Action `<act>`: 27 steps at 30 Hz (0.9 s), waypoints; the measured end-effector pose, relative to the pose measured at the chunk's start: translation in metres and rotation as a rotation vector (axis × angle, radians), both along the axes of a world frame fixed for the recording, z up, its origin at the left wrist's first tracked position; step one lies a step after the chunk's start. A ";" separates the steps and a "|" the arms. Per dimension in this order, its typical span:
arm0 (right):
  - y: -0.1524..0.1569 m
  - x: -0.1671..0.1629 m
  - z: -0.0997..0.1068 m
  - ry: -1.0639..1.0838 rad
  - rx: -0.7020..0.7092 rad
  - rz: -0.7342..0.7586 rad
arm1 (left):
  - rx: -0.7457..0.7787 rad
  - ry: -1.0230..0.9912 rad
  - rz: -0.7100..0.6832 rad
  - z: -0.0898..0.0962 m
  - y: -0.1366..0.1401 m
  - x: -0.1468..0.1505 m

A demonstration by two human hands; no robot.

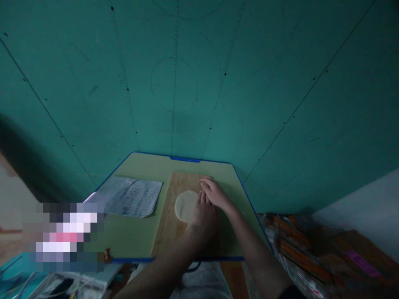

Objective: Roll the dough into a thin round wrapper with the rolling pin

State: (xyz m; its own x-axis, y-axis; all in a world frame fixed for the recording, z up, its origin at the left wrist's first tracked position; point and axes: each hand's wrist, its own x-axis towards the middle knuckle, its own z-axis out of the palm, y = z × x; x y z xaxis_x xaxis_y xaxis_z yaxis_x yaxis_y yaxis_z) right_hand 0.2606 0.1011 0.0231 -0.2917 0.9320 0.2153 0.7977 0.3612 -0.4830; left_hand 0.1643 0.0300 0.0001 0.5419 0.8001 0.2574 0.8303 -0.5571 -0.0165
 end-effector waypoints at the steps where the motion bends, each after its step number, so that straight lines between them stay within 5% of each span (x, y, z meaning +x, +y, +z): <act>1: 0.001 0.000 -0.004 -0.031 -0.021 0.014 | 0.002 -0.006 -0.012 0.000 -0.002 -0.003; 10: 0.022 -0.061 -0.002 -0.259 -0.019 0.117 | 0.097 0.062 0.182 -0.014 -0.016 -0.125; 13: 0.011 -0.053 -0.002 -0.280 0.006 0.108 | 0.119 0.031 0.196 -0.020 -0.035 -0.112; 20: -0.041 0.028 -0.022 -0.245 0.102 0.109 | 0.176 -0.054 0.081 -0.020 -0.081 -0.057; 23: -0.032 0.023 -0.022 -0.272 0.128 0.157 | 0.163 -0.048 0.092 -0.018 -0.067 -0.078; 27: 0.007 -0.022 -0.008 -0.295 0.083 0.114 | 0.117 -0.024 0.192 -0.008 -0.011 -0.131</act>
State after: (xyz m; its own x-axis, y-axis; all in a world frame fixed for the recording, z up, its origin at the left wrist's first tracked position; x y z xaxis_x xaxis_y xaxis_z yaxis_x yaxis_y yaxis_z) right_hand 0.2382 0.1081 0.0151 -0.4541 0.8725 0.1802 0.8510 0.4847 -0.2022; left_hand 0.0330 0.0191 -0.0083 0.3752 0.8519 0.3653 0.9219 -0.3840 -0.0511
